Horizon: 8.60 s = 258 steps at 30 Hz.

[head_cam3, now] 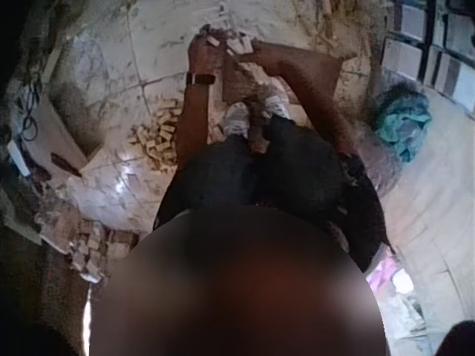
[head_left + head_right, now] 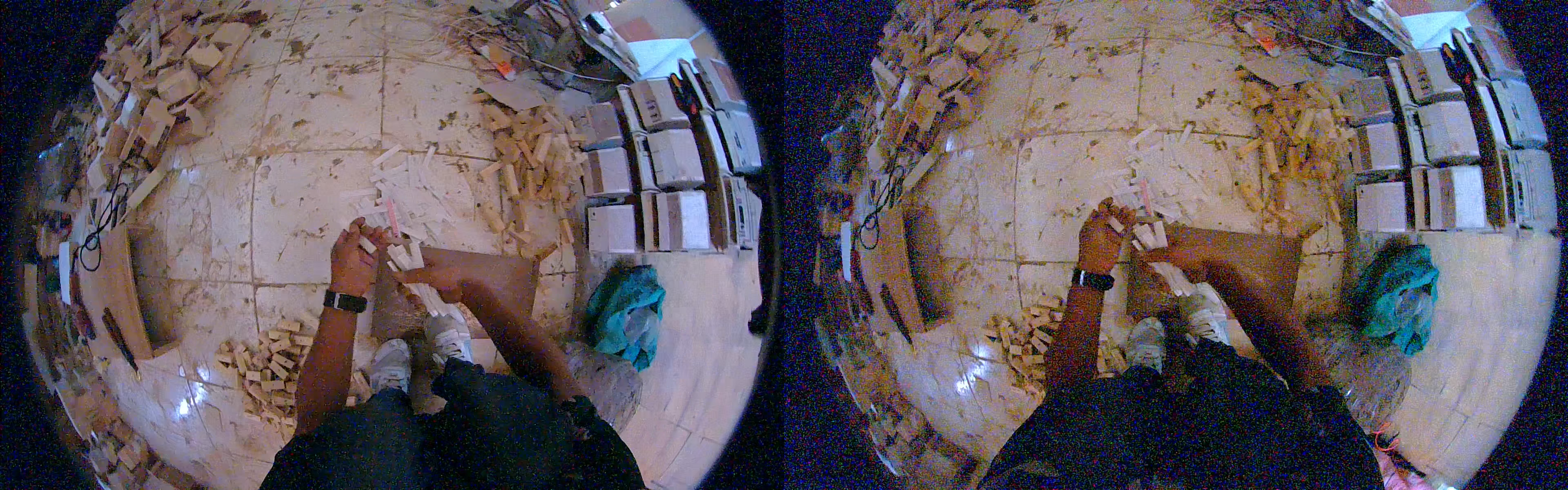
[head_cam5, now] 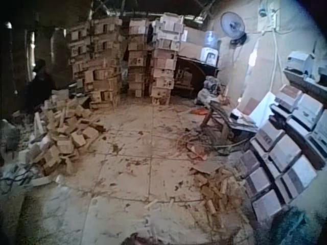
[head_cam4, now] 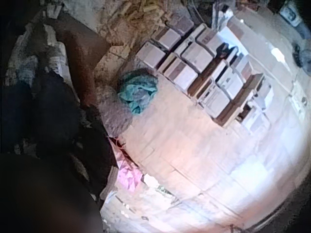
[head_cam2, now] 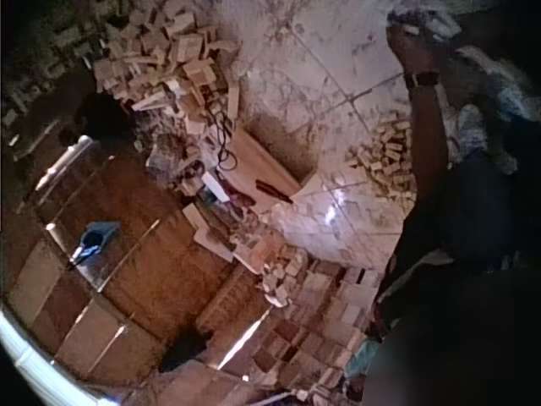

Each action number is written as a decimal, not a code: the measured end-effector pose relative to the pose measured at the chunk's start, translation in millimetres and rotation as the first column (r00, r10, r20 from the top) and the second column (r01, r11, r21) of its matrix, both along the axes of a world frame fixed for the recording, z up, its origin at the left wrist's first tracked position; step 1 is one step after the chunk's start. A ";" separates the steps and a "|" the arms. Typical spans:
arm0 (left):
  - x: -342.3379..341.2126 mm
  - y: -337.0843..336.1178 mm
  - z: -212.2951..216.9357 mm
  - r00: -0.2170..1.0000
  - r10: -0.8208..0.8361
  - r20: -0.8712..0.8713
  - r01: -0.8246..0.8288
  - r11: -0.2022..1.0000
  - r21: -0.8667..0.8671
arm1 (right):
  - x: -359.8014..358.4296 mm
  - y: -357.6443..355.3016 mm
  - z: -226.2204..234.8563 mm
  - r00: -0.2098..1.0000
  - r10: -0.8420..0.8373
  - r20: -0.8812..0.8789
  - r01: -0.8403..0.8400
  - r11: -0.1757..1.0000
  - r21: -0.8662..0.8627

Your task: The person sorts small white wooden sticks with red markings by hand, separating them into piles on the floor and placing some into a large sack. The person repeatedly picks up sticks, inspects them, and moves them between piles and the sack.

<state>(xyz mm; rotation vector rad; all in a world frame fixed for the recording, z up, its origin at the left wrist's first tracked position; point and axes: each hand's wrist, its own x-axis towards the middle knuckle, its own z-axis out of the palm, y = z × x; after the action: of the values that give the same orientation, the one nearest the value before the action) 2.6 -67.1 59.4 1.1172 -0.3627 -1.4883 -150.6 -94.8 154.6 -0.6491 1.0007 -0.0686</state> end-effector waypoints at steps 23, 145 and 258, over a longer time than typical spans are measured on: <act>0.6 -27.1 10.1 0.613 -0.403 0.680 0.367 0.907 0.207 | -49.3 -27.2 -87.2 0.983 0.013 0.183 -0.033 0.994 0.108; 8.1 -96.8 18.7 0.053 -0.195 0.979 0.427 0.891 0.154 | -68.8 -45.3 -92.3 0.851 -0.525 -0.003 0.489 0.794 -0.361; -20.7 -1.6 9.2 0.667 -0.428 0.610 0.365 0.901 0.233 | -60.9 -64.4 -67.3 0.932 -0.328 0.154 0.327 0.945 0.033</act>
<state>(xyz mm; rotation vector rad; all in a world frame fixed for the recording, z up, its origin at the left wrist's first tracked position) -18.1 -68.7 68.6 1.7084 -1.1006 -1.4468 -211.6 -159.1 87.3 -0.4571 0.9469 -0.4051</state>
